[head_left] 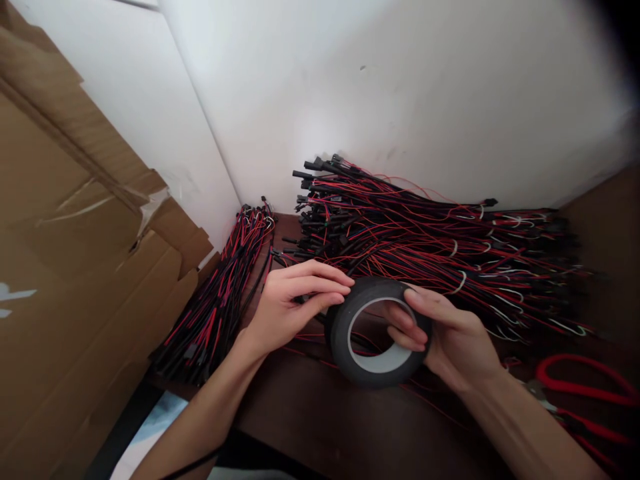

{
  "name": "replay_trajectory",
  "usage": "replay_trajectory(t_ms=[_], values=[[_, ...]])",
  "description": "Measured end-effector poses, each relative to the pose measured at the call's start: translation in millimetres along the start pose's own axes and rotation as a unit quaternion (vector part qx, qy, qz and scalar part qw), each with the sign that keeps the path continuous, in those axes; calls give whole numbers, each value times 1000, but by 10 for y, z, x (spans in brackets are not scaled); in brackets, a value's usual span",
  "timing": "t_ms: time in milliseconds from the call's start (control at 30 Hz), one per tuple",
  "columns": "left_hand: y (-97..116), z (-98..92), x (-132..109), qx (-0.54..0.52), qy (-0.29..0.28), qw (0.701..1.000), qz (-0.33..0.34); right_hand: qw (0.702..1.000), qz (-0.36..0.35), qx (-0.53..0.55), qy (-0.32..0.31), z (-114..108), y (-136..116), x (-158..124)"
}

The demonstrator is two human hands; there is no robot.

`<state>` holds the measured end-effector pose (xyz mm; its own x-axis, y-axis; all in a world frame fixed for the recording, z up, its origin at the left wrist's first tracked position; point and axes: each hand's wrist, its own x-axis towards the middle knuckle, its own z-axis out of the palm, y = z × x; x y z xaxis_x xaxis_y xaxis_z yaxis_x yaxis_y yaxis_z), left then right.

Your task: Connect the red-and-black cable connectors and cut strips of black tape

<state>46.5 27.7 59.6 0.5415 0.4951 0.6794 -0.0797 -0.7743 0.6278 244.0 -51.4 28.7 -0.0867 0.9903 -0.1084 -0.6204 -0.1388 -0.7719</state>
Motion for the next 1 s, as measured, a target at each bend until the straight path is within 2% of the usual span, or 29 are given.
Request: replay_trajectory(t_ms=[267, 367, 500, 567, 733, 1000], values=[[-22, 25, -17, 75, -1, 996, 38, 1000, 2, -7, 23, -11, 21, 33], [-9, 25, -15, 74, 1, 997, 19, 1000, 10, -11, 15, 1, 29, 21], [5, 11, -15, 11, 25, 999, -35, 1000, 14, 2, -3, 31, 13, 0], [5, -3, -16, -13, 17, 999, -42, 1000, 11, 9, -4, 38, 1, -5], [-5, -17, -7, -7, -11, 1000, -13, 1000, 7, 20, 5, 24, -4, 2], [-2, 37, -15, 52, 11, 998, 19, 1000, 21, 21, 4, -10, 37, 8]])
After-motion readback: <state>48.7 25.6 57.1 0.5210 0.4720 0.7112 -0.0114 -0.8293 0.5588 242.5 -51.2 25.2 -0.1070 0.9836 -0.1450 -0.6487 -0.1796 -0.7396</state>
